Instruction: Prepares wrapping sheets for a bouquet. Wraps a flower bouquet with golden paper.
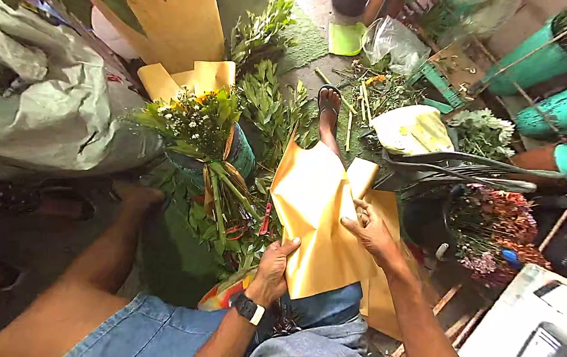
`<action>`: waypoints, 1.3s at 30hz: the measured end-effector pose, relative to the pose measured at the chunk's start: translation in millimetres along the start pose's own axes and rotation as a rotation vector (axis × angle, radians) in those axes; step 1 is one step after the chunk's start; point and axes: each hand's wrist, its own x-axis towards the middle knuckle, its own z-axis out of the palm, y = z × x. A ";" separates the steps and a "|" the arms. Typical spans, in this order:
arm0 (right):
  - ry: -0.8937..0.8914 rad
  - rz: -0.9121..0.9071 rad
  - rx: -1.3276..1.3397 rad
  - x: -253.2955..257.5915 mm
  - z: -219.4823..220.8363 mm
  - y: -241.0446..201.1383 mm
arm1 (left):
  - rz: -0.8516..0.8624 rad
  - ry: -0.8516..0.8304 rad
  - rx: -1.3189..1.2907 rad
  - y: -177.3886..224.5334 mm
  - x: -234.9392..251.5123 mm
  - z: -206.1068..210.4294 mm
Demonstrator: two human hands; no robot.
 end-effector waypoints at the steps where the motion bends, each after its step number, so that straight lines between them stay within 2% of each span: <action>1: 0.020 -0.041 0.071 -4.2 -2.2 -2.0 | 0.031 0.023 0.027 -0.5 2.6 5.6; 3: 0.096 -0.086 0.047 -20.6 -16.1 -7.4 | 0.085 0.049 0.099 1.1 9.3 12.8; 7: 0.380 -0.164 -0.607 -52.3 -37.8 -10.0 | 0.110 0.045 0.269 3.6 25.2 18.8; 9: 0.364 -0.271 -0.791 -56.4 -18.9 -19.5 | 0.101 0.030 0.312 3.2 31.0 19.7; 11: 0.252 -0.348 -0.819 -52.2 21.1 -23.6 | 0.080 -0.020 0.346 4.7 36.7 18.9; 14: 0.147 -0.362 -0.865 -32.7 72.4 8.8 | 0.009 -0.188 0.322 15.1 55.4 5.7; 16: 0.181 -0.397 -0.881 -21.9 83.7 33.2 | -0.064 -0.153 0.312 20.7 75.7 -14.4; 17: 0.194 -0.422 -0.861 -19.0 83.3 37.6 | -0.047 -0.062 0.416 18.5 91.7 -27.0; 19: 0.208 -0.454 -0.814 -19.1 79.5 38.5 | 0.027 0.135 0.919 10.8 130.5 -56.2; 21: 0.206 -0.460 -0.768 -21.3 75.3 37.3 | 0.052 0.263 1.298 -2.4 168.2 -75.9; 24: 0.188 -0.464 -0.701 -24.1 68.1 36.1 | 0.094 0.381 1.598 -28.0 219.7 -94.1; 27: 0.160 -0.407 -0.642 -26.0 64.2 31.1 | 0.067 0.388 1.610 -35.3 249.6 -98.4; 32: 0.180 -0.399 -0.632 -6.3 64.8 23.2 | -0.063 0.348 1.624 -22.4 259.4 -91.9; 36: 0.186 -0.397 -0.635 -1.6 65.6 26.9 | -0.048 0.286 1.555 -27.9 231.8 -90.7; 39: 0.193 -0.394 -0.667 -1.0 70.0 27.6 | -0.089 0.105 1.455 -19.5 181.4 -83.1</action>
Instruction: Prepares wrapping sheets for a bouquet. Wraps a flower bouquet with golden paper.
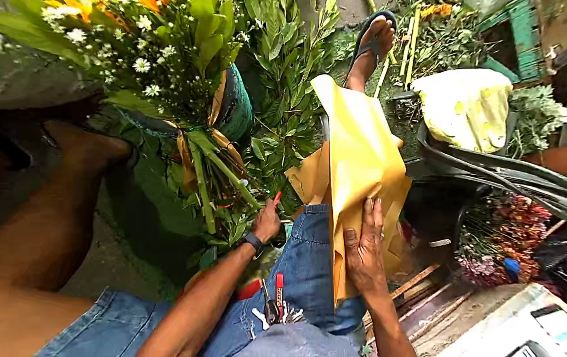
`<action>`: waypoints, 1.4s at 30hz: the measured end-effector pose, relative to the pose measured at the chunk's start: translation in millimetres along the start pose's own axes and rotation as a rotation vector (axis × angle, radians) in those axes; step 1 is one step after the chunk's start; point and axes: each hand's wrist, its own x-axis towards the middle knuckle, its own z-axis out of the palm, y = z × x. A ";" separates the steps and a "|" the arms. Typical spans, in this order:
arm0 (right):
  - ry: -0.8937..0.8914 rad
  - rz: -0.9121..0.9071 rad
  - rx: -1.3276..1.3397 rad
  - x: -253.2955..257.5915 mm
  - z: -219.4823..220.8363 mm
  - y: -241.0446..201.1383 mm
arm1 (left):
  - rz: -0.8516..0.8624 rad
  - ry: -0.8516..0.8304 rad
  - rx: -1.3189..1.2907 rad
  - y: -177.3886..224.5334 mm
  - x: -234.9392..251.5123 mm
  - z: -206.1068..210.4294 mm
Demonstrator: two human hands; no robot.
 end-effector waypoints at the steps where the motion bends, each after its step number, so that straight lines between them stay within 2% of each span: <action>1: 0.002 0.003 -0.008 -0.8 1.6 -1.0 | 0.046 -0.027 -0.051 0.6 -22.1 -5.8; 6: -0.002 0.022 -0.063 -6.4 6.6 -4.7 | 0.260 0.000 -0.312 -11.8 -151.7 -53.1; 10: 0.012 0.026 -0.103 -10.0 10.6 -4.4 | 0.399 -0.087 -0.325 -4.1 -269.8 -81.8; 13: 0.022 0.033 -0.112 -11.2 12.6 -6.9 | 0.494 -0.153 -0.287 15.5 -317.0 -78.6; 17: 0.014 0.054 -0.101 -11.2 10.7 -6.1 | 0.357 -0.081 -0.205 17.6 -309.7 -58.7; 23: 0.001 0.067 -0.062 -16.0 9.1 -3.4 | 0.265 -0.120 -0.412 19.3 -290.2 -42.3; 29: -0.059 0.084 0.027 -30.8 -9.5 -6.1 | 0.348 -0.041 -0.577 26.9 -251.1 -32.1; 32: -0.041 0.082 0.032 -34.9 -6.3 -1.5 | 0.422 -0.033 -0.700 28.5 -232.6 -28.7; 37: -0.005 0.059 -0.009 -34.5 -1.2 -3.5 | 0.524 0.029 -0.705 31.2 -207.2 -26.1; 42: 0.041 0.040 -0.042 -35.9 5.5 -3.6 | 0.550 0.067 -0.815 39.5 -197.8 -25.1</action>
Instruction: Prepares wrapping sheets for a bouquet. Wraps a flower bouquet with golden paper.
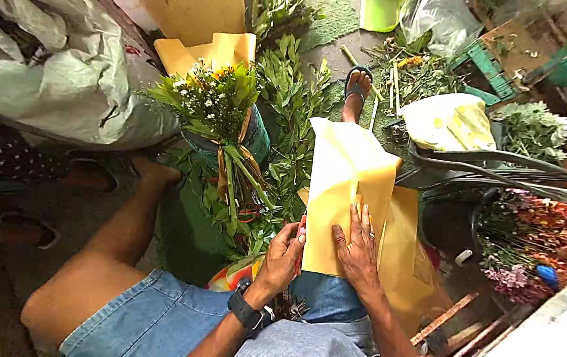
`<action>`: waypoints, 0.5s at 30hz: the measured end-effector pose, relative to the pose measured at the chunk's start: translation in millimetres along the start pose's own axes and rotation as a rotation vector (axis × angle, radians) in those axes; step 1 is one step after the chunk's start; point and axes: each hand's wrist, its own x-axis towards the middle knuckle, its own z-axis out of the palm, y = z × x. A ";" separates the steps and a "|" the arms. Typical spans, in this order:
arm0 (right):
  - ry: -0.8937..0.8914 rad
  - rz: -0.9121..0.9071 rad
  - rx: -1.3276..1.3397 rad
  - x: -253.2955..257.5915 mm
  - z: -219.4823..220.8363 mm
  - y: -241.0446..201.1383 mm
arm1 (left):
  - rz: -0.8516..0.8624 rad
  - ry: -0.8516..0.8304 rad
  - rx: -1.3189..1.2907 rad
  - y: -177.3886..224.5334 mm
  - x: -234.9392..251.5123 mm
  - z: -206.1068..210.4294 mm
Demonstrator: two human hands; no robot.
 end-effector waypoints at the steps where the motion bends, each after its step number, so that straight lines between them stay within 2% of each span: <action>1: 0.005 -0.003 -0.004 0.0 0.6 0.2 | 0.004 0.009 -0.009 0.0 2.9 0.6; 8: 0.022 -0.012 -0.023 -0.9 4.6 0.3 | 0.041 0.030 -0.038 13.7 36.0 -0.4; 15: 0.026 -0.014 -0.043 -0.8 5.0 -0.4 | -0.010 0.074 -0.012 35.6 99.3 -2.5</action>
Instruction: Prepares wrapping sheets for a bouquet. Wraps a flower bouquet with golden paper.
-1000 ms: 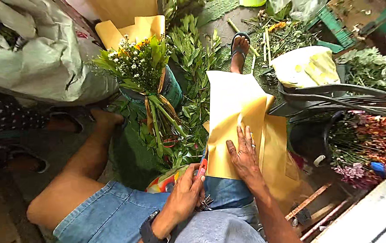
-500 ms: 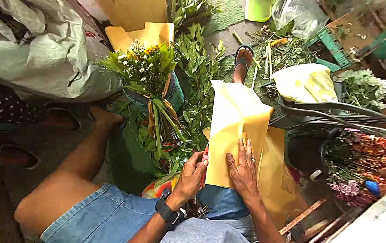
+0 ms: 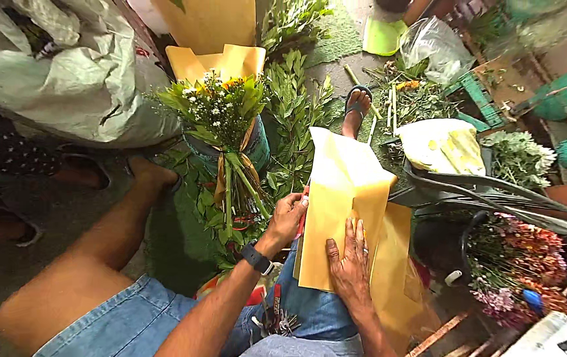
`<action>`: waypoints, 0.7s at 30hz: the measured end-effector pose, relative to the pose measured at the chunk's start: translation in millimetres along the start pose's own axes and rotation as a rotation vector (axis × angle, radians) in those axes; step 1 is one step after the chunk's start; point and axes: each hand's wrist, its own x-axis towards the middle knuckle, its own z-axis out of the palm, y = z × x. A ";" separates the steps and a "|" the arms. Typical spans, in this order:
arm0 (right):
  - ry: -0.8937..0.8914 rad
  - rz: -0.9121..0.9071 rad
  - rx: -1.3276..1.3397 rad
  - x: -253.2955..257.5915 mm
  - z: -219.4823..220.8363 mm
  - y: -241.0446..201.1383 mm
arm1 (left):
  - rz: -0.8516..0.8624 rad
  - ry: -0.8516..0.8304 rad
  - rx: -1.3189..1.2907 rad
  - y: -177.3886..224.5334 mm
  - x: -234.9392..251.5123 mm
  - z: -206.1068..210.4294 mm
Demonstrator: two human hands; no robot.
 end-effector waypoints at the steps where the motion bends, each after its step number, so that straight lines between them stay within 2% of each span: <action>1: -0.002 0.003 0.002 -0.1 0.3 0.2 | -0.012 0.006 0.005 4.6 8.7 1.0; 11: -0.008 0.011 0.008 0.3 -0.9 -1.7 | -0.185 0.025 -0.013 45.9 66.7 9.8; 18: -0.023 0.024 0.003 1.2 -2.0 -4.9 | -0.168 0.018 0.056 61.6 94.3 7.4; 21: -0.025 0.027 0.012 0.6 -2.6 -4.5 | -0.150 0.009 0.061 55.6 111.4 0.7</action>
